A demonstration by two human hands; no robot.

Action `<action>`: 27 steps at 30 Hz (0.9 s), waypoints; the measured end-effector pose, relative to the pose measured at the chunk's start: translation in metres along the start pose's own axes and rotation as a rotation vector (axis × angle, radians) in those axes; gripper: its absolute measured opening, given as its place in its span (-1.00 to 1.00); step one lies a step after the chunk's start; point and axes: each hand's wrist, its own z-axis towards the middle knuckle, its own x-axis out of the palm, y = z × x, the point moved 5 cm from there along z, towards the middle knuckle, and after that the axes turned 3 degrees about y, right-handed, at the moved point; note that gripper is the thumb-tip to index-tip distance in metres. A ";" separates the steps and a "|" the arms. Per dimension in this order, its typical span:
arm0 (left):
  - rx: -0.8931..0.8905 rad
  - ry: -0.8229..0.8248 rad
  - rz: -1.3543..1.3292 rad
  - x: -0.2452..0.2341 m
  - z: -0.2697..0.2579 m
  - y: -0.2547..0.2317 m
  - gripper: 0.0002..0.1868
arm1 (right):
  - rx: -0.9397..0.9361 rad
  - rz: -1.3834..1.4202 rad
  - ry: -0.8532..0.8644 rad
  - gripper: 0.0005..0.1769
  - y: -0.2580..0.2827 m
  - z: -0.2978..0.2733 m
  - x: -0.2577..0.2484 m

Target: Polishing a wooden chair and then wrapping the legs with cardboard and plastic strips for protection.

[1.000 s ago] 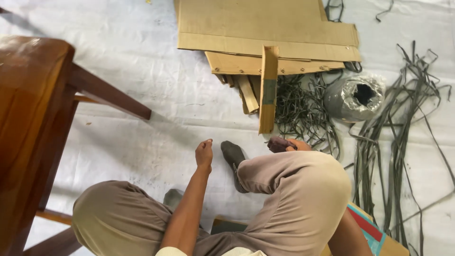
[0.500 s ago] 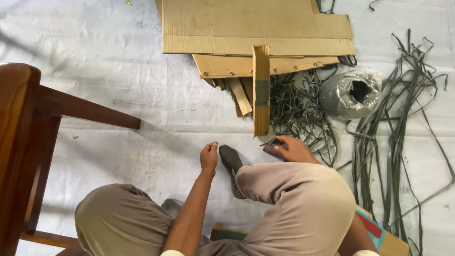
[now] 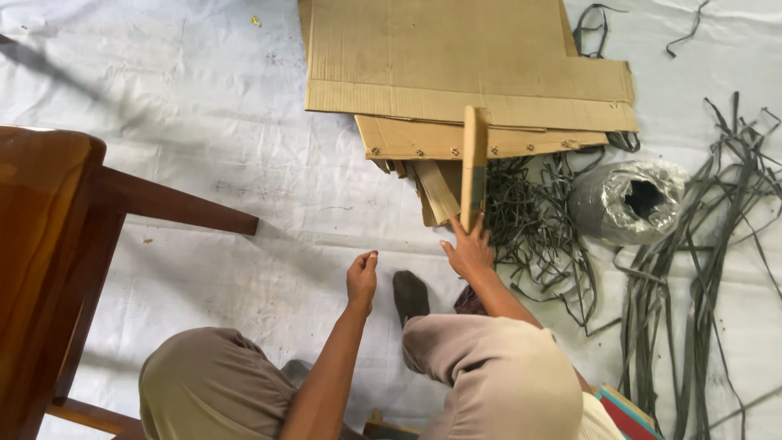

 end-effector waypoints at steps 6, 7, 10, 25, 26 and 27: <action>0.041 -0.038 -0.026 -0.002 0.058 -0.034 -0.60 | 0.325 0.052 -0.145 -0.38 -0.101 0.026 0.006; 0.059 -0.040 -0.072 -0.003 0.080 -0.036 -0.58 | 0.369 -0.007 -0.121 -0.40 -0.125 0.031 0.007; 0.190 -0.081 -0.109 -0.002 0.145 -0.072 -0.55 | 0.417 -0.075 0.004 -0.38 -0.166 0.030 0.001; 0.200 -0.101 -0.420 -0.009 0.316 -0.236 -0.53 | 0.062 0.567 -0.295 -0.42 -0.048 0.012 -0.019; 0.217 -0.024 -0.418 -0.007 0.319 -0.239 -0.67 | 0.069 0.700 -0.214 -0.39 -0.035 0.029 -0.021; 0.217 -0.030 -0.417 -0.008 0.306 -0.239 -0.67 | 0.067 0.700 -0.208 -0.39 -0.032 0.050 -0.019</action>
